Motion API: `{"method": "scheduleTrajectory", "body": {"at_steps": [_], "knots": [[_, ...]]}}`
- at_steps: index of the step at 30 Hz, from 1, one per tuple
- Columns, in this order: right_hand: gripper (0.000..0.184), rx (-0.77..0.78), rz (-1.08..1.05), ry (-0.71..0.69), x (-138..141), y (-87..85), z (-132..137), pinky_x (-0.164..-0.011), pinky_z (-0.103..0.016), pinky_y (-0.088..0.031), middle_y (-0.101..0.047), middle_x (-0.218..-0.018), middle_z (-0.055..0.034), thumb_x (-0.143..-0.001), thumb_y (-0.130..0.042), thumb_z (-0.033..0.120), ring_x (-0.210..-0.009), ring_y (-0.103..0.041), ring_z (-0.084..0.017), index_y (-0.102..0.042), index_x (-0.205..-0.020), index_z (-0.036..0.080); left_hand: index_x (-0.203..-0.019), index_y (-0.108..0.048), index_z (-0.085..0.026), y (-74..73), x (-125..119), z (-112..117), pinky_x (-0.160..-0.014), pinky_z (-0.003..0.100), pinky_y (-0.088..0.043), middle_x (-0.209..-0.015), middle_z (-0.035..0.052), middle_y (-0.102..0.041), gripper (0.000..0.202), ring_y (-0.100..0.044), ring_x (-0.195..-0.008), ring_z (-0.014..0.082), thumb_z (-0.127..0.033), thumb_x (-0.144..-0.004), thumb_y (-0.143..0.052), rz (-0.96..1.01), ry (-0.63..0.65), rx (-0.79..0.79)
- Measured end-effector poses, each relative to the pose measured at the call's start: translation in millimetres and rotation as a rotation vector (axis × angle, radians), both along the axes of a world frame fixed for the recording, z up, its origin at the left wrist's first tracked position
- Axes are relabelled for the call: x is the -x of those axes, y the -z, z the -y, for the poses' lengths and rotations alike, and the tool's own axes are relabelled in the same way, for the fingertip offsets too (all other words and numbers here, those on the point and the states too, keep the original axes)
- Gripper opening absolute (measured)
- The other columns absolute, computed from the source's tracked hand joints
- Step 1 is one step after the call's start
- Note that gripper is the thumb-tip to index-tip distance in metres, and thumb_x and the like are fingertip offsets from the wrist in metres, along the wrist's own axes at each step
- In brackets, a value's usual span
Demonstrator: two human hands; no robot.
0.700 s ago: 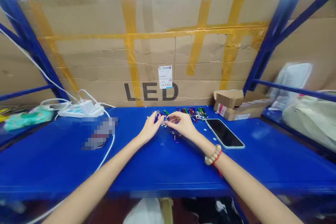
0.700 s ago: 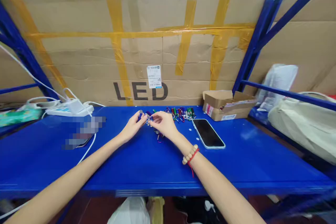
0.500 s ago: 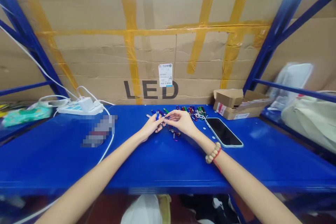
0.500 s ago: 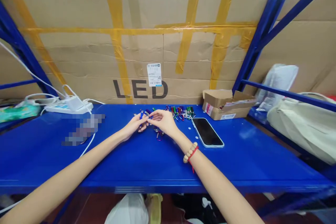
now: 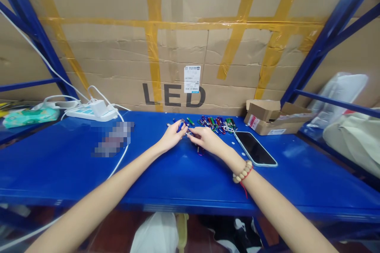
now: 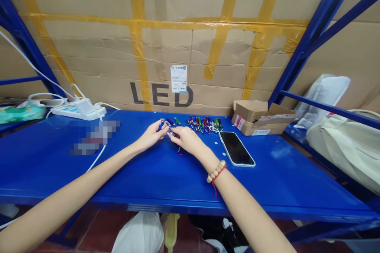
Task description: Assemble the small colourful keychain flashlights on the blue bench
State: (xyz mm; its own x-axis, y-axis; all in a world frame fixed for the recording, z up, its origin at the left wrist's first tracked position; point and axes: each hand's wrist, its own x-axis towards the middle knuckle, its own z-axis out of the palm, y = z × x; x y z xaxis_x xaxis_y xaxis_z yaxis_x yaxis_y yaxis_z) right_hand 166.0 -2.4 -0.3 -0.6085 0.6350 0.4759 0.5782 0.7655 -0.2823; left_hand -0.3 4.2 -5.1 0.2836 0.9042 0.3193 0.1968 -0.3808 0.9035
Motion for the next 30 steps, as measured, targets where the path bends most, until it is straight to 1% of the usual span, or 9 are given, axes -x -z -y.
{"method": "scheduleTrajectory", "body": {"at_steps": [3,6,10,15,19,23,27,30], "knots": [[0.017,-0.036,0.015,-0.01,-1.0,2.2,-0.6,-0.056,-0.021,-0.032,-0.056,-0.065,-0.0017,-0.087,-0.049,0.022,-0.057,-0.045,-0.01,-0.059,-0.075,0.014,-0.064,-0.031,-0.019,0.7,1.2,-1.3,-0.051,0.02,-0.033,-0.055,-0.0073,-0.035,0.029,-0.036,-0.049,0.0061,-0.036,-0.079,-0.049,-0.074,0.018,-0.06],[0.017,-0.085,0.025,0.012,-1.1,2.8,-0.2,-0.055,-0.021,-0.031,-0.053,-0.065,-0.001,-0.086,-0.05,0.021,-0.056,-0.043,-0.01,-0.057,-0.072,0.014,-0.065,-0.031,-0.02,-0.2,2.2,-1.4,-0.053,0.021,-0.034,-0.055,-0.007,-0.037,0.027,-0.037,-0.05,0.0068,-0.035,-0.082,-0.046,-0.13,0.022,-0.119],[0.017,-0.13,0.046,0.054,0.7,1.5,0.9,-0.055,-0.021,-0.029,-0.051,-0.065,-0.0005,-0.085,-0.051,0.02,-0.056,-0.042,-0.01,-0.056,-0.07,0.015,-0.066,-0.034,-0.019,-4.6,3.4,0.9,-0.057,0.021,-0.034,-0.058,-0.0059,-0.042,0.024,-0.04,-0.053,0.0077,-0.034,-0.083,-0.043,-0.241,-0.035,-0.223],[0.018,-0.165,0.042,0.089,2.8,1.8,0.4,-0.053,-0.021,-0.028,-0.048,-0.063,-0.0002,-0.085,-0.052,0.02,-0.054,-0.04,-0.009,-0.057,-0.068,0.014,-0.068,-0.035,-0.019,-8.7,5.6,2.6,-0.058,0.021,-0.033,-0.06,-0.0052,-0.046,0.024,-0.043,-0.056,0.0084,-0.036,-0.084,-0.041,-0.348,-0.094,-0.276],[0.016,-0.183,0.009,0.085,4.1,4.1,-0.1,-0.053,-0.021,-0.027,-0.047,-0.061,0.0005,-0.083,-0.054,0.019,-0.055,-0.039,-0.009,-0.057,-0.068,0.014,-0.068,-0.035,-0.019,-6.5,6.3,0.5,-0.057,0.02,-0.033,-0.061,-0.0054,-0.045,0.023,-0.042,-0.056,0.0082,-0.035,-0.084,-0.041,-0.367,-0.064,-0.283],[0.018,-0.19,0.003,0.127,6.0,6.0,-0.1,-0.053,-0.021,-0.027,-0.046,-0.059,0.0007,-0.083,-0.054,0.02,-0.054,-0.038,-0.009,-0.058,-0.067,0.014,-0.069,-0.035,-0.019,-5.6,4.5,0.9,-0.058,0.021,-0.033,-0.061,-0.0055,-0.043,0.022,-0.04,-0.056,0.008,-0.035,-0.083,-0.041,-0.361,-0.059,-0.281],[0.021,-0.204,-0.044,0.16,3.6,3.7,-1.5,-0.053,-0.022,-0.028,-0.046,-0.059,-0.0003,-0.084,-0.051,0.024,-0.054,-0.039,-0.01,-0.059,-0.067,0.014,-0.067,-0.034,-0.019,-10.0,3.5,6.1,-0.059,0.021,-0.032,-0.061,-0.0056,-0.041,0.025,-0.038,-0.057,0.0082,-0.038,-0.08,-0.044,-0.343,-0.105,-0.298],[0.027,-0.235,-0.154,0.197,-0.1,-0.5,-1.9,-0.055,-0.022,-0.031,-0.047,-0.058,-0.0011,-0.087,-0.044,0.026,-0.054,-0.04,-0.011,-0.06,-0.068,0.015,-0.06,-0.03,-0.019,-11.8,4.0,8.4,-0.057,0.021,-0.03,-0.057,-0.0057,-0.036,0.032,-0.034,-0.056,0.0079,-0.039,-0.076,-0.049,-0.317,-0.148,-0.283]]}}
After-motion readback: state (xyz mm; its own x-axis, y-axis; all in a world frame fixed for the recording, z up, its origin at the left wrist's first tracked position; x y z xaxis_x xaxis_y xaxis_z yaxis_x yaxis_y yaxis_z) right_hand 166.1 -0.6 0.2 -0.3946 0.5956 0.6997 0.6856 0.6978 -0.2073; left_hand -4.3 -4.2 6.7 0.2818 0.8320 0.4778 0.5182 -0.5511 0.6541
